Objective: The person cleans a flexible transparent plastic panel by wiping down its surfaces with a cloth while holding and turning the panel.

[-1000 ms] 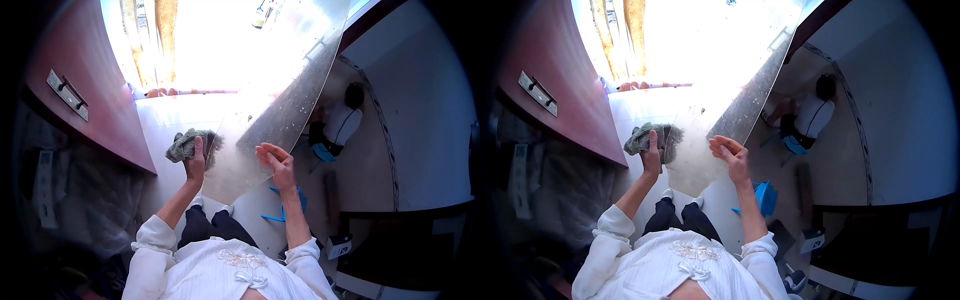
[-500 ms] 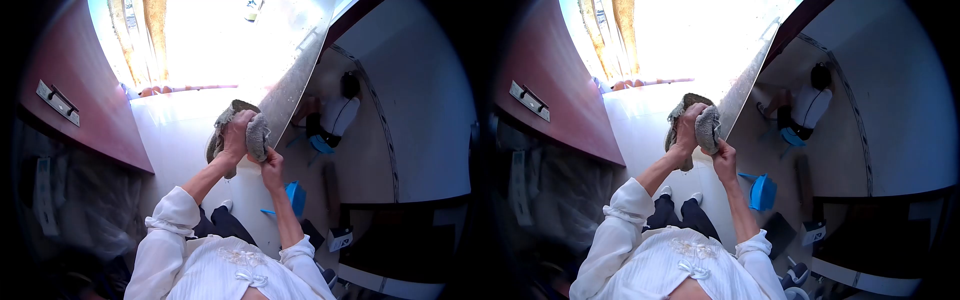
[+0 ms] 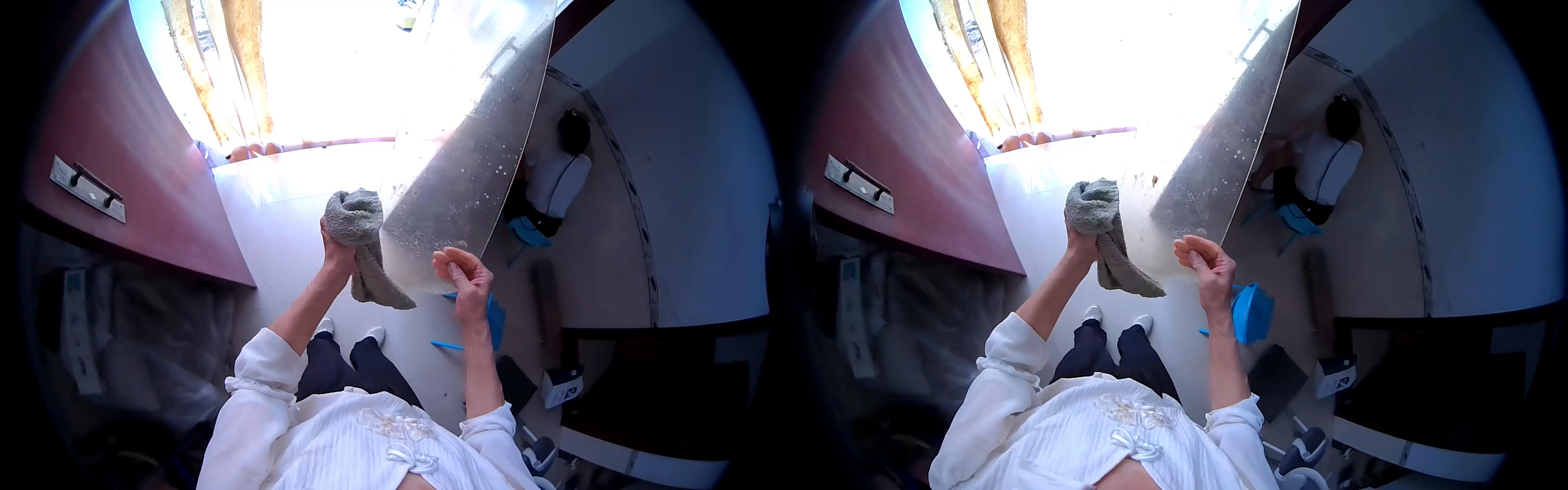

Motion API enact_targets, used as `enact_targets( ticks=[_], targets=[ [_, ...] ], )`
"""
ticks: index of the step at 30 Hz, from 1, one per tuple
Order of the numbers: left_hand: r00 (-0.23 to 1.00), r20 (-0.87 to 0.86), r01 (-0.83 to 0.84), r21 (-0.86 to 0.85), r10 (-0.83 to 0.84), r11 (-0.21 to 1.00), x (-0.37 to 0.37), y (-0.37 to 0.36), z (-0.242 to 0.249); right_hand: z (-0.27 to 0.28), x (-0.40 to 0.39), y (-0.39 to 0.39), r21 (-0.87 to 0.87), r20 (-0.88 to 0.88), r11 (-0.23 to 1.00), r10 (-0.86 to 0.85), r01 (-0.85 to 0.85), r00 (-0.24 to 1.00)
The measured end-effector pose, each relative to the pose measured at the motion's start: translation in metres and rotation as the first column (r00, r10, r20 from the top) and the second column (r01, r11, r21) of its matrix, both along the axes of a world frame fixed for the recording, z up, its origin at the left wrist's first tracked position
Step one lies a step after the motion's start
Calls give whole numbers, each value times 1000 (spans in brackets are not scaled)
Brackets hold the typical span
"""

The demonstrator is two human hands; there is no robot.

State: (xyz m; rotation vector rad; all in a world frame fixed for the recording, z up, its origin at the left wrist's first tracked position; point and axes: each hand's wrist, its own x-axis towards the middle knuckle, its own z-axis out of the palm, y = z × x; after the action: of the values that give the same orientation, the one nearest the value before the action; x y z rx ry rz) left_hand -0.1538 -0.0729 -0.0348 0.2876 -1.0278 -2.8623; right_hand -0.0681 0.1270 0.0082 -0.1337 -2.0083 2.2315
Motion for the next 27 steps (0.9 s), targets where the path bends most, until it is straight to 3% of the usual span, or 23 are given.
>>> enact_targets(
  ticks=[1,2,3,4,7,8,11,12,13,14,16,17,20,22,24,27],
  targets=[
    [991,-34,135,132,-131,982,-2,-8,4,0,0,4,-27,5,1000,-8,8,1000],
    [991,-34,136,135,-132,982,-8,-15,8,-4,-1,2,-25,5,1000,-9,9,1000],
    [956,-265,39,-316,-128,948,-15,-17,13,-9,-2,2,-59,16,998,-21,22,1000],
    [863,-456,-169,-667,-219,726,-17,-15,25,-10,-2,3,-93,29,995,-30,32,999],
    [855,-224,-66,-942,-467,330,-5,13,43,-9,4,-1,-83,31,997,7,-4,1000],
    [849,-329,-195,-922,-413,333,-8,24,38,-10,6,-3,-79,31,997,9,-6,999],
    [932,-224,-109,-922,-283,372,-37,42,19,-13,9,-18,-93,-37,994,59,-62,998],
    [947,-139,35,-850,-289,526,-56,45,-5,-11,12,-20,-87,-38,994,57,-60,998],
    [932,-55,256,-599,-358,759,-59,40,-2,-10,17,-21,-125,-24,991,43,-46,999],
    [916,33,394,-248,-399,885,-61,35,0,-10,21,-21,-163,-10,986,27,-29,1000],
    [853,131,522,-231,-505,821,-61,22,0,-11,22,-17,-167,-26,986,27,-31,999],
    [832,243,532,-88,-500,842,-54,20,-2,-10,22,-14,-139,-6,990,-15,14,1000],
    [806,139,586,-53,-575,809,-33,4,26,1,23,-5,-78,58,996,-45,49,997],
    [781,207,602,-1,-589,798,-31,-4,27,14,11,5,-43,90,999,-23,27,996],
    [850,136,517,-34,-509,855,-29,-10,32,28,-11,15,36,74,979,198,-201,977],
    [872,138,482,-82,-469,872,-30,-16,39,56,-54,15,85,48,961,260,-263,964]
  ],
)
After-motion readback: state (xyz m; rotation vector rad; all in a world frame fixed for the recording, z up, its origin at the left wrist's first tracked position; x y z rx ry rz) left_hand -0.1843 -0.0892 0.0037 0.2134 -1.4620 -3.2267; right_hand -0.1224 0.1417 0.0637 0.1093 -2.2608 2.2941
